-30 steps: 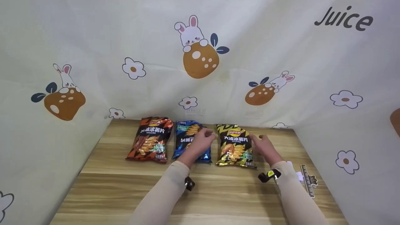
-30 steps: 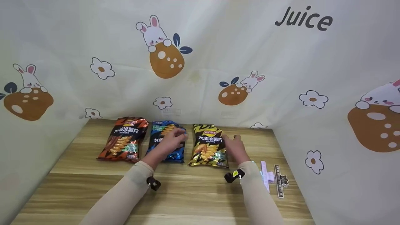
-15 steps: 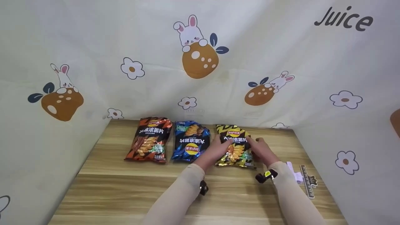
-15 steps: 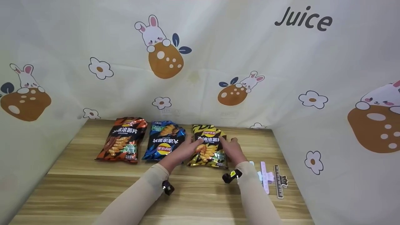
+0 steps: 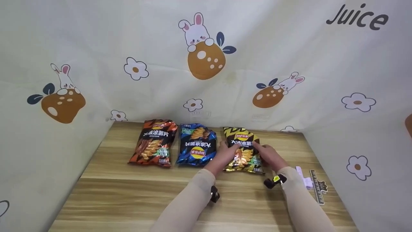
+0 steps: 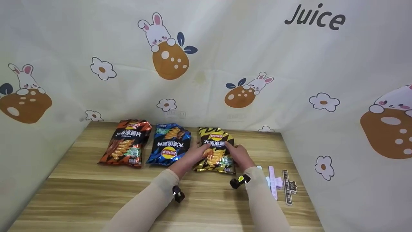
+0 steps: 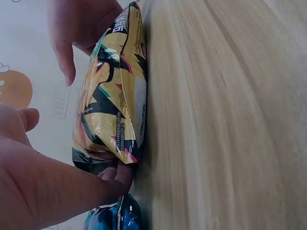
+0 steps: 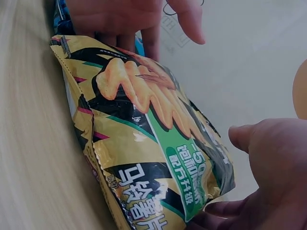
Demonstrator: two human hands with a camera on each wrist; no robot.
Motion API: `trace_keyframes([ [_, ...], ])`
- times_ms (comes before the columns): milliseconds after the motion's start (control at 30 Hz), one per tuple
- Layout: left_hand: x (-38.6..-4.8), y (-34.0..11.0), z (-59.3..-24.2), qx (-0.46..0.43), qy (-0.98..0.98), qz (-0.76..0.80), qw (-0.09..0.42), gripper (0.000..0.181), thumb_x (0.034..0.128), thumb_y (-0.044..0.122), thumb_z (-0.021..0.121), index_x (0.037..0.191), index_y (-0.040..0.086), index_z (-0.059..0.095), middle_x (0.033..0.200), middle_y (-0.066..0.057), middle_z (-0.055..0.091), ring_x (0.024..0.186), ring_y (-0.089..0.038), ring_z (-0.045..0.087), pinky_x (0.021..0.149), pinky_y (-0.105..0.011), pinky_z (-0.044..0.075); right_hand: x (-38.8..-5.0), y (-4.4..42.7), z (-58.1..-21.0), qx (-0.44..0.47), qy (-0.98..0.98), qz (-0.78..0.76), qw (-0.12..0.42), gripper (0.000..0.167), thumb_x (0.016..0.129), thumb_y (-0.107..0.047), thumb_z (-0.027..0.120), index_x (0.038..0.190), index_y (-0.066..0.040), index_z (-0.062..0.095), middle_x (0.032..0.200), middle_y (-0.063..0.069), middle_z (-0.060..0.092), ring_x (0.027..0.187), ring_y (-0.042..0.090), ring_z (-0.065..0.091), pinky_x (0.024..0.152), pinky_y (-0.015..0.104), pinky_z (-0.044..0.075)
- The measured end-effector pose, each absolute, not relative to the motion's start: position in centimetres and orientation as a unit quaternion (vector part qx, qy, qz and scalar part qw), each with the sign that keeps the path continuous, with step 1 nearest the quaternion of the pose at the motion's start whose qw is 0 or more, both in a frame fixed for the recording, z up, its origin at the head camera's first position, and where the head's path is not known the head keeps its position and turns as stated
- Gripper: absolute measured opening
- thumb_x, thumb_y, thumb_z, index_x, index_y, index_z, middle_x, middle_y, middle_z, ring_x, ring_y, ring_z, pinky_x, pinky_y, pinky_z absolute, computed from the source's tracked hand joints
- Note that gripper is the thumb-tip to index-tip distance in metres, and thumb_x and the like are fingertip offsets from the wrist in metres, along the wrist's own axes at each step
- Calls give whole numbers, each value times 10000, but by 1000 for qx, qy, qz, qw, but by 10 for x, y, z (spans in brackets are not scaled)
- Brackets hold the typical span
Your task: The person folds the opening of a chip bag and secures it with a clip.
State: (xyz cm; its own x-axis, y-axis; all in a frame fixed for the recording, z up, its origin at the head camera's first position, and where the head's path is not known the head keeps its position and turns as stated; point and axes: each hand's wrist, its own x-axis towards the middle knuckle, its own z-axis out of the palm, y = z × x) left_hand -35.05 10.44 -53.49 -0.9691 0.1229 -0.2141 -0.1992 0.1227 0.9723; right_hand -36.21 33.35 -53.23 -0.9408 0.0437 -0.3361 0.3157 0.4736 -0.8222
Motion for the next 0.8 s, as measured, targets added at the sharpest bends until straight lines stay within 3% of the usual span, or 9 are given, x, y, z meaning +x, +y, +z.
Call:
trace_keyframes([
  [167,-351,104,-538,-35,721,681,126,941,1064,449,677,1717,-36,205,1761,-266,289,1630,-401,293,1330,-491,272,-362,329,-539,116,822,-540,136,982,1069,-688,581,1604,118,410,1413,248,638,1188,299,687,1067,420,570],
  [400,-346,105,-546,-44,684,714,142,972,1021,422,764,1720,-11,247,1737,-268,338,1507,-425,486,1241,-531,426,-357,321,-553,107,729,-664,127,929,1005,-671,718,1604,-14,448,1301,172,722,1090,282,745,957,407,628],
  [533,-346,107,-550,-22,685,717,125,982,985,426,805,1701,-15,299,1699,-263,410,1504,-416,494,1242,-518,428,-352,317,-559,100,688,-709,120,901,981,-637,772,1609,-83,439,1321,152,713,1124,288,731,971,418,618],
  [800,-347,107,-555,6,700,707,100,852,954,408,844,1598,4,458,1550,-200,578,1418,-357,572,1222,-489,451,-345,312,-563,67,670,-731,109,764,1035,-506,763,1591,-83,454,1384,242,677,1123,326,739,977,461,626],
])
